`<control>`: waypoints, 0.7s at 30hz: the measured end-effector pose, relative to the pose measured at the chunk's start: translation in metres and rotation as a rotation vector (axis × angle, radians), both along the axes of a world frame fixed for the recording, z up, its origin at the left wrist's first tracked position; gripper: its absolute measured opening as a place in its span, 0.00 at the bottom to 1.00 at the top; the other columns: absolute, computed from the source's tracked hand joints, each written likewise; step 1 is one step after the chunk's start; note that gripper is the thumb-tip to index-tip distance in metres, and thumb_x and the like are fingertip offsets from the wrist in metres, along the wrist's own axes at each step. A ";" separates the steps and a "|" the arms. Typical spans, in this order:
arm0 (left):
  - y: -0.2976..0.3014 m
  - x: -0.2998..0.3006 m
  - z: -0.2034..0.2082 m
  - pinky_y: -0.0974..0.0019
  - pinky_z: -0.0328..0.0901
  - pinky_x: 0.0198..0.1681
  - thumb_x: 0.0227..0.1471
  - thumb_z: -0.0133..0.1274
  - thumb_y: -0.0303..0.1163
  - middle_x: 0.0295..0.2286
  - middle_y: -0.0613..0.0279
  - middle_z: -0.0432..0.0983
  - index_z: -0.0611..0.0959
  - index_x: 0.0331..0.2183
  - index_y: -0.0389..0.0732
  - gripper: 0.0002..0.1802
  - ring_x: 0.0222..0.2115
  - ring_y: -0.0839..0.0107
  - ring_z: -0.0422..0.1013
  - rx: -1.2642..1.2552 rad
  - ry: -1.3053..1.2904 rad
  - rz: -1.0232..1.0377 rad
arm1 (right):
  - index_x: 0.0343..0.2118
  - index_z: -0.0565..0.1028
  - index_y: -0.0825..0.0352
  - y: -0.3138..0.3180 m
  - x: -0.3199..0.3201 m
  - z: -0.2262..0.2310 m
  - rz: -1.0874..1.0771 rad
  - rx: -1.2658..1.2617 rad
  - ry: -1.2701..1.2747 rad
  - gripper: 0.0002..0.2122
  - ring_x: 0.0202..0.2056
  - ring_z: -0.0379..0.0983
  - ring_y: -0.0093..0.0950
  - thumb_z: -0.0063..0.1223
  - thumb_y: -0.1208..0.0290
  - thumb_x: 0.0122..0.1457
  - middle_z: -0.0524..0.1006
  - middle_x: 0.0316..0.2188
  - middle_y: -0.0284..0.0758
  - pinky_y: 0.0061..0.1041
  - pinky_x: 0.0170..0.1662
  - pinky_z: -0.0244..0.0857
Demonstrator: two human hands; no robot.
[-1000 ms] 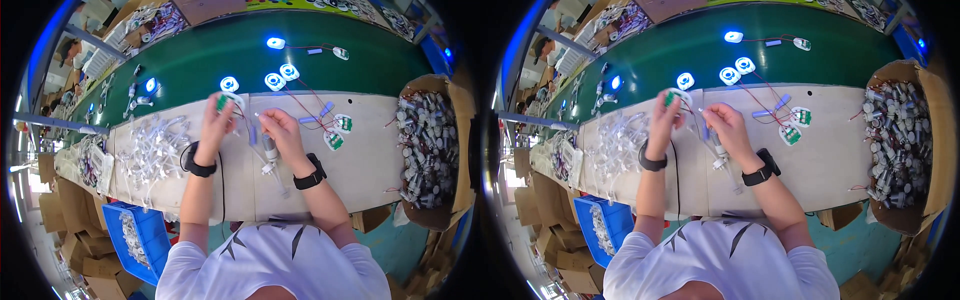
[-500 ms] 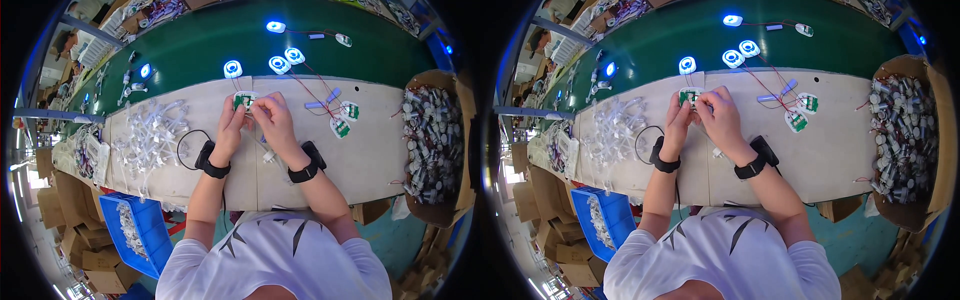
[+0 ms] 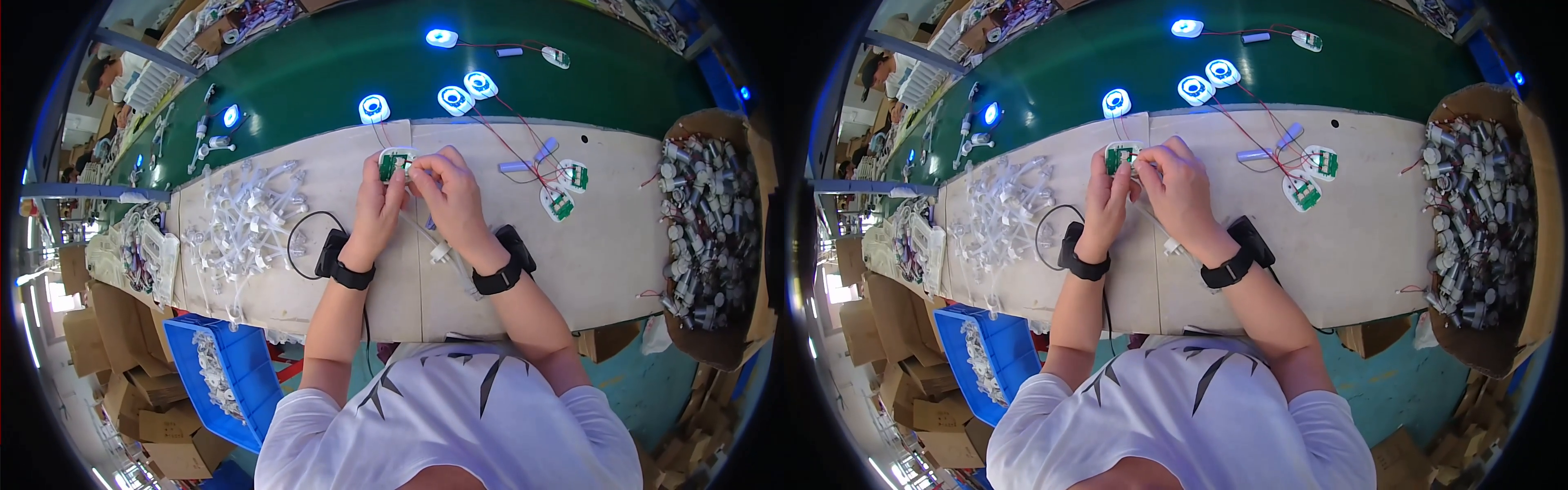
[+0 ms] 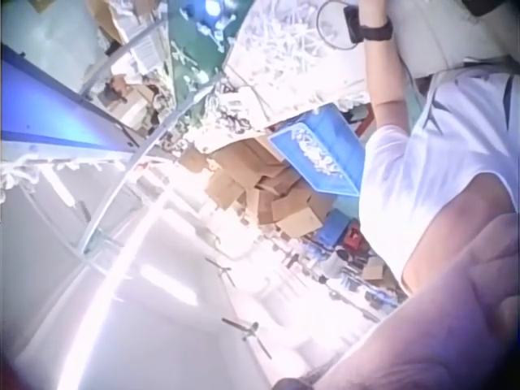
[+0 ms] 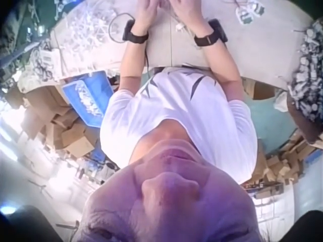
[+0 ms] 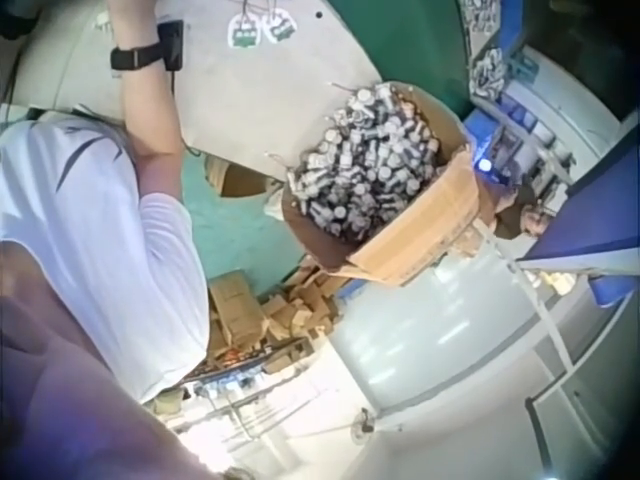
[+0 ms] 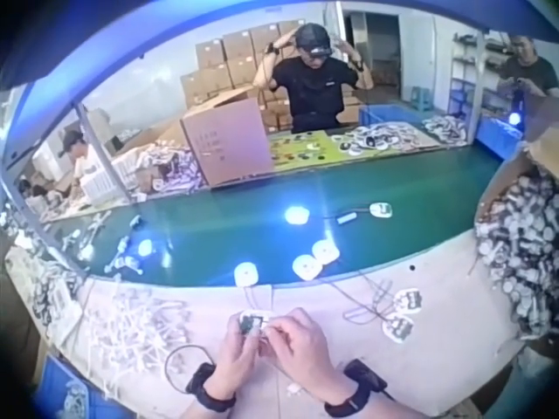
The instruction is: Assembling electronic components by manually connecting small motors to circuit boards and plastic housings on an industrial workbench.
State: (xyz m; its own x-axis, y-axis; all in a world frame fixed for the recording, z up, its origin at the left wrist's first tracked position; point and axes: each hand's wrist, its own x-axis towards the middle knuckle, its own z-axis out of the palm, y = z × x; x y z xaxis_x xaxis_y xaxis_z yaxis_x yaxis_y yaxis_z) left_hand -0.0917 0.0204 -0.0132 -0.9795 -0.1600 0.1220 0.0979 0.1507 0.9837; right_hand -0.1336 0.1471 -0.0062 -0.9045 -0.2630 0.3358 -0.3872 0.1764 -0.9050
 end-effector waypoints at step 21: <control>0.018 0.002 -0.005 0.76 0.60 0.27 0.61 0.33 0.32 0.32 0.64 0.68 0.64 0.45 0.36 0.13 0.26 0.80 0.63 -0.078 0.034 0.068 | 0.26 0.72 0.69 -0.003 0.002 -0.006 -0.099 -0.074 -0.026 0.01 0.20 0.64 0.22 0.50 0.82 0.51 0.67 0.24 0.33 0.20 0.24 0.59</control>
